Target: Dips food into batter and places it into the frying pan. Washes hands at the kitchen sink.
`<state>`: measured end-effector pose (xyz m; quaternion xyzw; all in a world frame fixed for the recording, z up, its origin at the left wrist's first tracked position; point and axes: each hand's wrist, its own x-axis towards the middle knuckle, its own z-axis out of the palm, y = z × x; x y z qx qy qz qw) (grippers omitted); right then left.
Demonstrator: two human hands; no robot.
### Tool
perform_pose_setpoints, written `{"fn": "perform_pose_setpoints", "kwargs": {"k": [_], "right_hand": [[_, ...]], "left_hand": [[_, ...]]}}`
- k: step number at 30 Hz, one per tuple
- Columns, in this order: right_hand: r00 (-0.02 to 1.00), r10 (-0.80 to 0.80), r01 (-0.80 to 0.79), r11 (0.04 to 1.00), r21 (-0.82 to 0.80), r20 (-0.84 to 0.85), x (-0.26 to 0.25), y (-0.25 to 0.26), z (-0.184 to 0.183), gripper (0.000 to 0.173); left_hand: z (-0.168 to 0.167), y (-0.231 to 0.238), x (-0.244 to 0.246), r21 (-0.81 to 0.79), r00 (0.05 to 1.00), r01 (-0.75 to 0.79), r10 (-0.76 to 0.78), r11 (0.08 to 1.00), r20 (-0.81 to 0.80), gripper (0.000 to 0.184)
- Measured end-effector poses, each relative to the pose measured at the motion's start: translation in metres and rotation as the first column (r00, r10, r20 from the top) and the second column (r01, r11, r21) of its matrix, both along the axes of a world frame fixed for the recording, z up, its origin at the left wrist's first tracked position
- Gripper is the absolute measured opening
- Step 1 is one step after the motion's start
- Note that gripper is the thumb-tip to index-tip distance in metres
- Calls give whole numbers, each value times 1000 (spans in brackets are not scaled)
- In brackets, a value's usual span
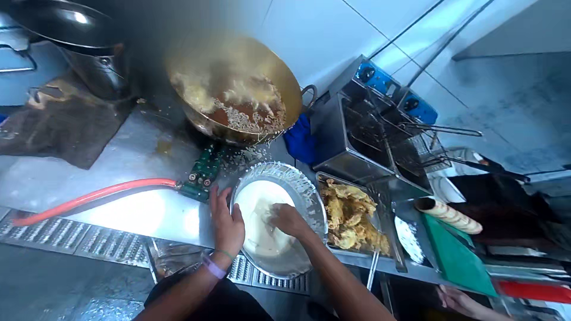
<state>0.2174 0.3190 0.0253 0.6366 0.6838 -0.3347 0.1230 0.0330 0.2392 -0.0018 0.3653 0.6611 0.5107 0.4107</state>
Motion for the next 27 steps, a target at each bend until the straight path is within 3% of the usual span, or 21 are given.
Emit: {"fn": "perform_pose_setpoints", "kwargs": {"k": [4, 8, 11, 13, 16, 20, 27], "right_hand": [[995, 100, -94, 974, -205, 23, -16, -3, -8, 50], [992, -52, 24, 972, -235, -115, -33, -9, -18, 35], [955, -152, 68, 949, -309, -256, -32, -6, -12, 40], [894, -241, 99, 928, -358, -377, -23, -5, -14, 39], [710, -412, 203, 897, -393, -572, -10, -12, -12, 31], [523, -478, 326, 877, -353, -705, -2, -20, 0, 28], [582, -409, 451, 882, -140, -703, -4, -11, 35, 29]], "left_hand": [[-1, 10, -7, 9, 997, 27, -28, 1000, 68, 43], [-6, 14, -10, 23, 989, 47, -49, 999, 138, 45], [-8, 16, -10, 20, 981, 45, -48, 999, 186, 46], [-8, 17, -11, 19, 976, 37, -40, 999, 215, 46], [-6, 18, -11, 20, 968, 35, -39, 999, 246, 46], [-3, 19, -8, 49, 978, 10, -20, 999, 209, 42], [4, 30, -4, 68, 996, -76, 73, 995, 50, 42]]}}
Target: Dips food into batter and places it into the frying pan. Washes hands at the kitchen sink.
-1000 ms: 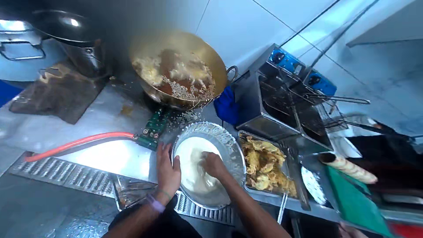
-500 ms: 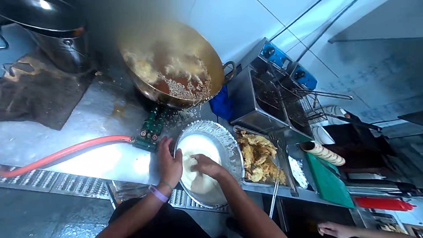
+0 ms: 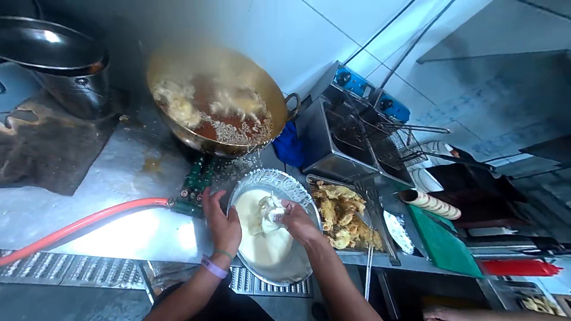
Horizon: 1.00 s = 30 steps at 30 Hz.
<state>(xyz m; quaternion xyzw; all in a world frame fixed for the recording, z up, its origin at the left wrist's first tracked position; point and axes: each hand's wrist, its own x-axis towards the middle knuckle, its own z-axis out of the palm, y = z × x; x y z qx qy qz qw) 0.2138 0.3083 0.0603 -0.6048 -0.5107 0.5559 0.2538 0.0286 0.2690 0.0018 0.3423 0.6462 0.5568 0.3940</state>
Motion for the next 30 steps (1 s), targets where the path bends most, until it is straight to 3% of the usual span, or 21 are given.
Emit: {"fn": "perform_pose_setpoints", "kwargs": {"k": [13, 21, 30], "right_hand": [[994, -86, 75, 985, 152, 68, 11, -10, 36, 28], [992, -92, 66, 960, 273, 85, 19, -13, 66, 33], [990, -112, 85, 955, 284, 81, 22, -8, 67, 30]], "left_hand": [[3, 17, 9, -3, 982, -99, 97, 995, -162, 34], [-2, -8, -20, 134, 989, -120, 130, 984, -65, 45], [-10, -32, -63, 138, 966, -242, 253, 960, -63, 43]]}}
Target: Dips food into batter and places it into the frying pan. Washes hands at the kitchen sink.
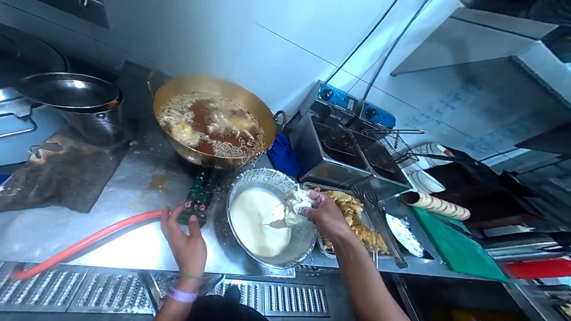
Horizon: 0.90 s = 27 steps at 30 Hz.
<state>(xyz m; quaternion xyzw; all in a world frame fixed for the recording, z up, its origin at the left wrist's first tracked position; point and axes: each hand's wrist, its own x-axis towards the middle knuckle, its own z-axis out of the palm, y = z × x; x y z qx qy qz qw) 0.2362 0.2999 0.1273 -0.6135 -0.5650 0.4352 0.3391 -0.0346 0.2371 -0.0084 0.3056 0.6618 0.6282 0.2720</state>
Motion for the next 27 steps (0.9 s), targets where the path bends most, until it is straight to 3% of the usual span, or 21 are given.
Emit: {"fn": "perform_pose_setpoints", "kwargs": {"k": [7, 18, 22, 27], "right_hand": [[997, 10, -12, 999, 33, 76, 8, 4, 20, 30], [968, 70, -166, 898, 408, 241, 25, 12, 141, 31], [988, 69, -122, 894, 431, 138, 23, 11, 132, 32], [990, 20, 19, 965, 263, -143, 16, 19, 78, 43]], "left_hand": [[-9, -2, -10, 3, 1000, 1, -1, 1000, 31, 45], [-23, -8, -13, -34, 1000, 5, -5, 999, 2, 44], [-27, -10, -17, -39, 998, 8, -5, 999, 70, 47], [-32, -11, -22, -55, 985, 13, -4, 998, 171, 47]]}}
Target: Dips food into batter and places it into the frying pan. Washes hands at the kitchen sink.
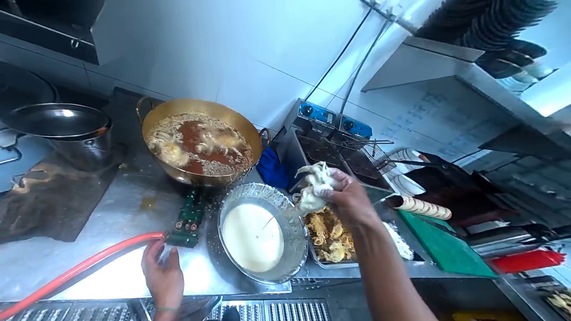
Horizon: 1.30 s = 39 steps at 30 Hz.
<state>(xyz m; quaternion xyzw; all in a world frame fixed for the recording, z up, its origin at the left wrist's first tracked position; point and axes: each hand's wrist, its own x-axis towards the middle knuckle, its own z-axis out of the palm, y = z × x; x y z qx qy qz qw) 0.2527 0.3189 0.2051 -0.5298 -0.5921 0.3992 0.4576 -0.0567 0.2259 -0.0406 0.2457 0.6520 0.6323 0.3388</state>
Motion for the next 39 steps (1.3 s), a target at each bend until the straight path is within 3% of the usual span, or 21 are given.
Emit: {"fn": "perform_pose_setpoints", "kwargs": {"k": [5, 11, 18, 21, 25, 32, 35, 39], "right_hand": [[987, -15, -2, 994, -109, -161, -10, 1, -43, 63], [996, -37, 20, 980, -200, -81, -20, -7, -60, 49], [996, -94, 91, 950, -298, 4, -12, -22, -71, 50], [992, -119, 127, 953, -275, 46, -3, -19, -57, 51], [993, -101, 110, 980, -168, 66, -5, -5, -10, 50], [973, 144, -156, 987, 49, 180, -71, 69, 73, 51], [929, 287, -314, 945, 87, 233, -113, 119, 71, 50], [876, 409, -428, 903, 20, 256, -174, 180, 47, 45]], "left_hand": [[5, -3, -5, -67, 996, 13, -7, 998, 84, 45], [6, -6, -7, -99, 987, 33, -17, 995, 160, 42], [3, -3, -11, -96, 981, 18, 1, 995, 192, 39], [6, 1, -13, -90, 974, 6, 15, 996, 226, 40], [12, 5, -20, -51, 946, -47, 61, 998, 317, 42], [37, 3, -44, 13, 938, -125, 114, 992, 327, 41], [47, -3, -56, 0, 933, -158, 149, 987, 327, 41], [38, -13, -73, -8, 911, -244, 232, 970, 341, 42]]}}
